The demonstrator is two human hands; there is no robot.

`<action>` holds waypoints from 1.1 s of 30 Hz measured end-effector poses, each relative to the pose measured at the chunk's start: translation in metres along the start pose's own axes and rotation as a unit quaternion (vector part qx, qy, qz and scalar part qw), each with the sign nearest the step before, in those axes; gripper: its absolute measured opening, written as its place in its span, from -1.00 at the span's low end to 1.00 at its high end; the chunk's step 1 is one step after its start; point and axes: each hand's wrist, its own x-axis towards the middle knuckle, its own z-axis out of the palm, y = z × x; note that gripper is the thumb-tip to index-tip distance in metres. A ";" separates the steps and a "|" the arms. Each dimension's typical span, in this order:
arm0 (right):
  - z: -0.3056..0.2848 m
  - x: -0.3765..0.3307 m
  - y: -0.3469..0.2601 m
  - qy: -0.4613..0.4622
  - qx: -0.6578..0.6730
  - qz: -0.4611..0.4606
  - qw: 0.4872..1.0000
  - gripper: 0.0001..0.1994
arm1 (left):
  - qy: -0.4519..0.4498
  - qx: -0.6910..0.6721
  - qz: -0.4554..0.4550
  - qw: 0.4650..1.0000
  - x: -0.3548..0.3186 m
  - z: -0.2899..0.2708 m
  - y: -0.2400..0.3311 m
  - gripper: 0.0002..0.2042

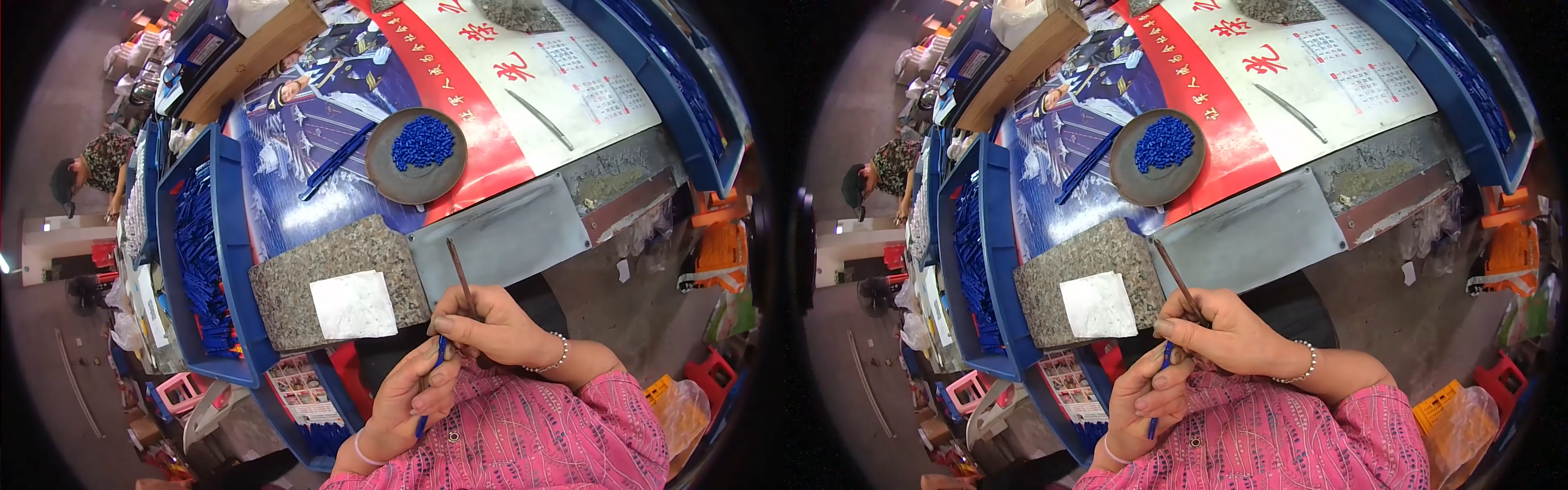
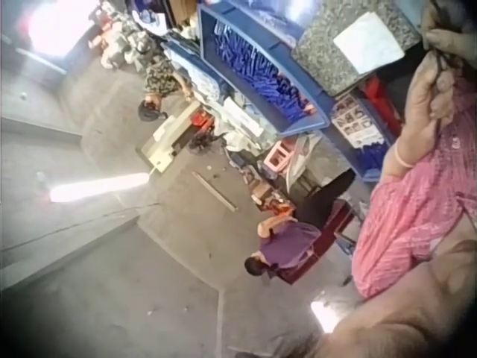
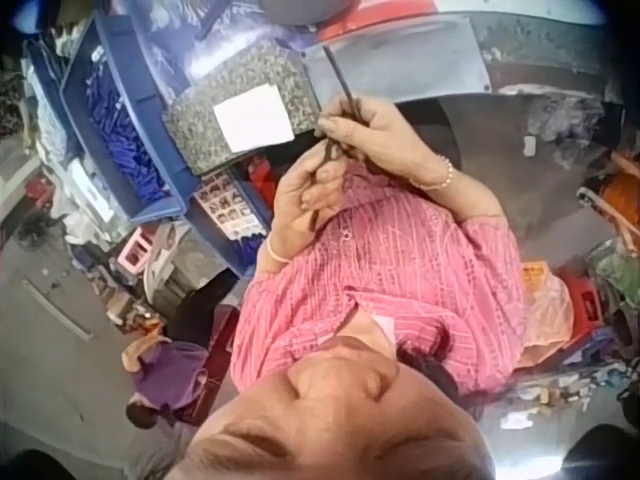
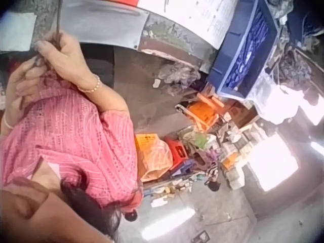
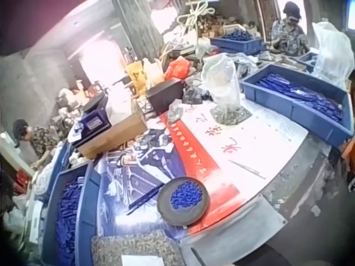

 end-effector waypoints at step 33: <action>0.008 -0.007 0.004 0.050 0.006 0.035 0.998 -0.83 | -0.001 0.347 0.109 0.931 -0.013 -0.014 0.004 -0.86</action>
